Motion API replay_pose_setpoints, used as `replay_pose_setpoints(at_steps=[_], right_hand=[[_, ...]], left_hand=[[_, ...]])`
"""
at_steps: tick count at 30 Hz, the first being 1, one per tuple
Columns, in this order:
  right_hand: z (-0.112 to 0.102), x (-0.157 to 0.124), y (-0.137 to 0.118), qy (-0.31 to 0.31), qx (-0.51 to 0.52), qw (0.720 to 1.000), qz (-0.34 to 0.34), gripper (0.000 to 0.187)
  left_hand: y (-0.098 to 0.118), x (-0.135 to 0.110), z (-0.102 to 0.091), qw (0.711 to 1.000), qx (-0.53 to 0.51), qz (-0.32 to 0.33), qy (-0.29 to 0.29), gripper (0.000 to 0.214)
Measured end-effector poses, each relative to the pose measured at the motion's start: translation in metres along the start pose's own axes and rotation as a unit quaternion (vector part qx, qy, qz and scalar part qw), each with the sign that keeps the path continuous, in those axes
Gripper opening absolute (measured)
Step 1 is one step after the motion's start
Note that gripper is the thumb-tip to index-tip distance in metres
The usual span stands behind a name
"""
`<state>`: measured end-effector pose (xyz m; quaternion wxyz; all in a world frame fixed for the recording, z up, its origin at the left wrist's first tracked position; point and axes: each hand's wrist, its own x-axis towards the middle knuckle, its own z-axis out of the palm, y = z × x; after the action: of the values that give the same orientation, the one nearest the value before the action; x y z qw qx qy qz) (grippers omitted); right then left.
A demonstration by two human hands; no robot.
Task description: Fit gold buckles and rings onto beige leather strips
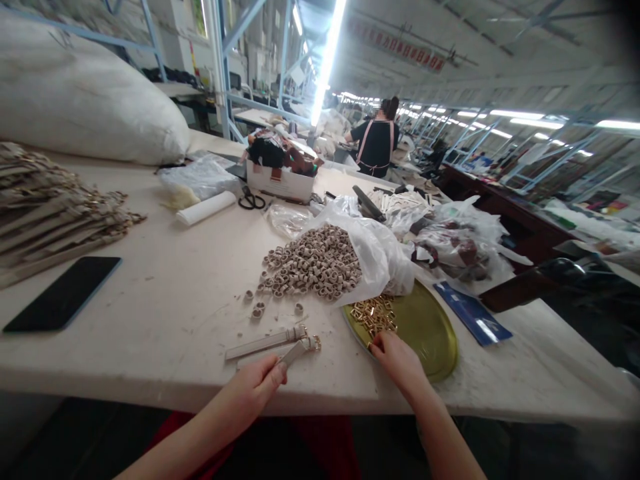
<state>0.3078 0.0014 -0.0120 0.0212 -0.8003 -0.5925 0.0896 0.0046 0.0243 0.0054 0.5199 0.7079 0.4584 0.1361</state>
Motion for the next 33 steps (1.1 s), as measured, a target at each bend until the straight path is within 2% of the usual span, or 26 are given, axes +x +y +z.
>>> replay_pose_setpoints(at_steps=[3, 5, 8, 10, 13, 17, 20, 22, 24, 26, 30, 33], right_hand=[[-0.006, -0.007, -0.015, 0.036, 0.058, 0.998, 0.0, 0.011], [-0.013, -0.017, -0.037, 0.058, 0.152, 0.986, -0.044, 0.01], [-0.022, -0.039, -0.08, 0.045, 0.298, 0.936, -0.183, 0.012], [-0.021, -0.053, -0.108, 0.02, 0.38, 0.894, -0.237, 0.014], [-0.011, -0.066, -0.132, -0.024, 0.506, 0.838, -0.203, 0.014], [-0.001, -0.072, -0.141, -0.129, 0.624, 0.758, -0.139, 0.025], [-0.001, -0.078, -0.143, -0.206, 0.682, 0.687, -0.144, 0.037], [0.002, -0.083, -0.145, -0.204, 0.709, 0.658, -0.151, 0.046], [0.008, -0.087, -0.144, -0.181, 0.713, 0.661, -0.145, 0.045], [0.017, -0.09, -0.141, -0.159, 0.703, 0.681, -0.131, 0.04], [0.027, -0.086, -0.131, -0.109, 0.687, 0.711, -0.102, 0.031], [0.023, -0.08, -0.132, -0.115, 0.696, 0.706, -0.058, 0.028]], left_hand=[[0.01, -0.002, -0.004, 1.0, 0.012, 0.004, 0.0, 0.031], [0.02, -0.002, -0.004, 1.0, 0.02, 0.014, 0.003, 0.027], [0.034, -0.001, -0.003, 0.999, 0.013, 0.041, 0.024, 0.022], [0.039, -0.001, -0.001, 0.998, 0.008, 0.051, 0.037, 0.02], [0.039, -0.007, 0.0, 0.997, -0.005, 0.062, 0.041, 0.019], [0.035, -0.022, -0.003, 0.996, -0.008, 0.065, 0.068, 0.021], [0.035, -0.031, -0.006, 0.991, 0.05, 0.048, 0.112, 0.017], [0.036, -0.034, -0.006, 0.988, 0.075, 0.049, 0.123, 0.016], [0.036, -0.036, -0.005, 0.99, 0.053, 0.063, 0.115, 0.016], [0.034, -0.037, -0.002, 0.994, -0.007, 0.076, 0.083, 0.018], [0.026, -0.039, 0.002, 0.993, -0.089, 0.057, 0.044, 0.019], [0.021, -0.042, 0.001, 0.993, -0.103, 0.056, 0.031, 0.025]])
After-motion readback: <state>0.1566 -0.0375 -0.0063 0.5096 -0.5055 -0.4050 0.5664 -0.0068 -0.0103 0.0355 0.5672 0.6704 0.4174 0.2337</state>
